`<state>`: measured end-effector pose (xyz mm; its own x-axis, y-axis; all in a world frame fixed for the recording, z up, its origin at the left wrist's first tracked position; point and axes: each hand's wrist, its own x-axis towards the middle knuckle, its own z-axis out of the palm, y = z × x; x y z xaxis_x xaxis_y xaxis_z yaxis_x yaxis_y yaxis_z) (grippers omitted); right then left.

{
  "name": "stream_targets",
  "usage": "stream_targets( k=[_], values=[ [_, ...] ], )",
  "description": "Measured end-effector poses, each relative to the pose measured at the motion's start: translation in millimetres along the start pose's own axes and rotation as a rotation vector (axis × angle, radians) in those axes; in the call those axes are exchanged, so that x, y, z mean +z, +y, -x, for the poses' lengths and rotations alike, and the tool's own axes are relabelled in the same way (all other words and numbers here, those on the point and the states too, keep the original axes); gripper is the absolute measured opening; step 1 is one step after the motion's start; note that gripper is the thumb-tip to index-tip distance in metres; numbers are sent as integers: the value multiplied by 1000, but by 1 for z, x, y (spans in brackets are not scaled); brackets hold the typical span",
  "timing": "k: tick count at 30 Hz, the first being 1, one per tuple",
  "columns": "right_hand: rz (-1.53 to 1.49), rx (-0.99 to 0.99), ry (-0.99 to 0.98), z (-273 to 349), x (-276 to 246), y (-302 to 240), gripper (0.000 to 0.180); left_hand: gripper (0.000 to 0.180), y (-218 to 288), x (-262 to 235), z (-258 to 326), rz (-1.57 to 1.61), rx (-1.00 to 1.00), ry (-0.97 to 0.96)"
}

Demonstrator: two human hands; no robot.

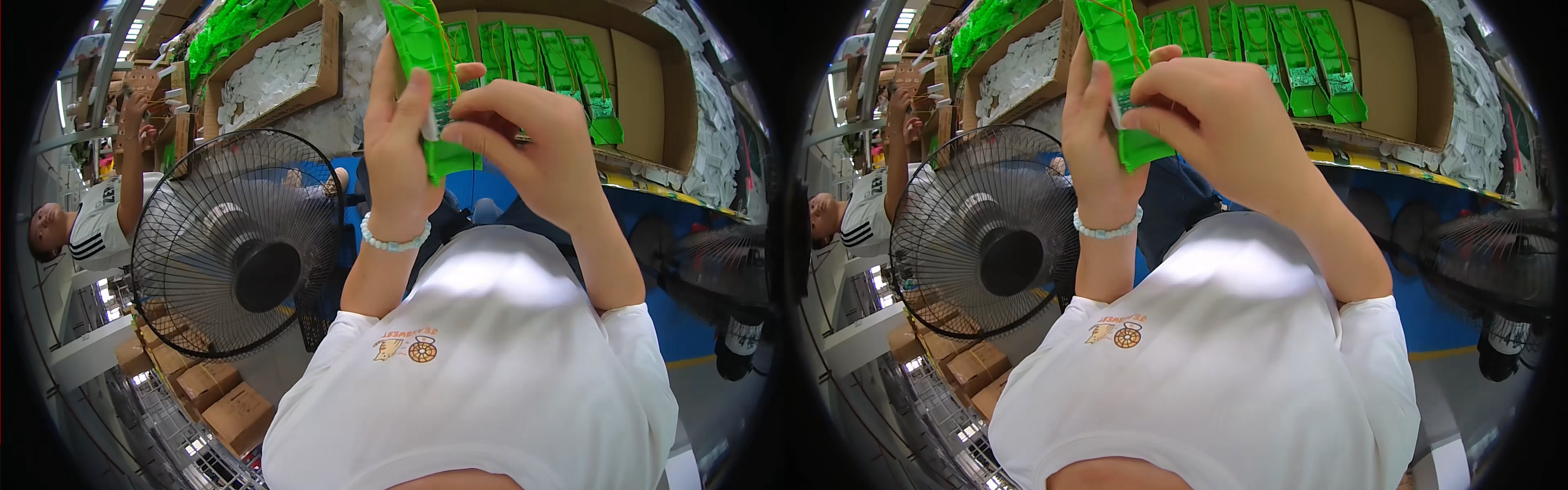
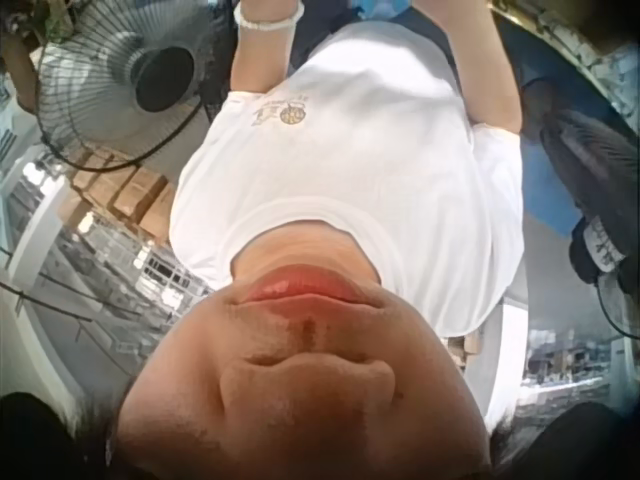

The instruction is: The person assembles electronic components by hand, inserting circuit boards, switch buttons, and electrical wires into green plastic housings.

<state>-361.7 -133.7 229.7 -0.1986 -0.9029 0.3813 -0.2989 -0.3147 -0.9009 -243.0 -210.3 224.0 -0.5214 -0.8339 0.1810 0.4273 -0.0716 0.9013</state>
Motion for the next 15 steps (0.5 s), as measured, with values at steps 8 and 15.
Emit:
stream_targets(
  k=[8, 15],
  values=[
    [581, -530, 276, -2, 10, 7, 27, 45, -3, -13, -1, 296, -91, -48],
    [545, -612, 274, 2, 11, 6, 33, 42, 2, -6, 4, 375, -128, -64]
  ],
)
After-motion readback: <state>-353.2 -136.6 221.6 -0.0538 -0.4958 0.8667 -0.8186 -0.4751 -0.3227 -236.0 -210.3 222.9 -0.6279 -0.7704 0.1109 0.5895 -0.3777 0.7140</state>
